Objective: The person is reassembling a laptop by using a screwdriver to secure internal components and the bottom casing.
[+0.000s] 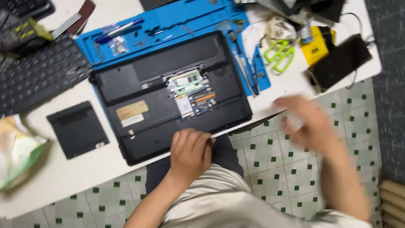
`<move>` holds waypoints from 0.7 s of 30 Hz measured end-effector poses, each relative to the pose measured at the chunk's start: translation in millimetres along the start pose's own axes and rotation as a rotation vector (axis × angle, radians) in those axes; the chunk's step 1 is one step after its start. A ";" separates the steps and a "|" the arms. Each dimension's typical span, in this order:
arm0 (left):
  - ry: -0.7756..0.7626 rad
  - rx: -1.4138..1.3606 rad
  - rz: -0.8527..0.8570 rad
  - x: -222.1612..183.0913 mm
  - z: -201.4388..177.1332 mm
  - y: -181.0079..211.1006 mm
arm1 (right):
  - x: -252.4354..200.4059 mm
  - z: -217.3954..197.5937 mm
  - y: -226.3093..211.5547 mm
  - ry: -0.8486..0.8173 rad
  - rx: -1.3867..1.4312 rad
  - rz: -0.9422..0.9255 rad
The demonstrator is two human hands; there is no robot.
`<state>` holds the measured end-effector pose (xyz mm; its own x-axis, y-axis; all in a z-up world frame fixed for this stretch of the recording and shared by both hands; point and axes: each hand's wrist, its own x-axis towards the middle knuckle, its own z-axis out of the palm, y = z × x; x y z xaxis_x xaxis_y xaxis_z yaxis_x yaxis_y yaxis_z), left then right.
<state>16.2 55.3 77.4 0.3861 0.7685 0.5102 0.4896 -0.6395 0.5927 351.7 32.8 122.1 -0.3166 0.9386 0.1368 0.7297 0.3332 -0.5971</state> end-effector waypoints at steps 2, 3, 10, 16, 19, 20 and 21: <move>0.098 0.042 0.024 -7.2 14.3 -6.2 | 11.1 51.8 -28.4 0.070 0.164 -0.139; 0.183 0.066 0.077 -11.2 20.1 -10.4 | 12.9 78.7 -45.3 0.166 0.317 -0.253; 0.177 0.061 0.080 -18.6 27.9 -15.4 | 45.8 119.9 -90.4 0.257 0.413 -0.368; 0.174 0.027 0.052 -17.5 10.1 -14.9 | 47.9 140.6 -90.3 0.338 0.472 -0.279; 0.155 0.006 0.017 -27.1 -22.1 -23.9 | 53.1 146.7 -87.4 0.451 0.446 -0.375; 0.202 0.000 0.009 -33.9 -33.4 -31.8 | 51.8 149.1 -83.7 0.499 0.443 -0.392; 0.249 -0.006 0.002 -40.5 -44.4 -39.6 | 50.3 151.3 -79.9 0.547 0.439 -0.410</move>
<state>-53.6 48.6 61.0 0.1825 0.7387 0.6489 0.4837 -0.6420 0.5948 185.8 39.9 57.1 -0.0829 0.6982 0.7110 0.2798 0.7011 -0.6559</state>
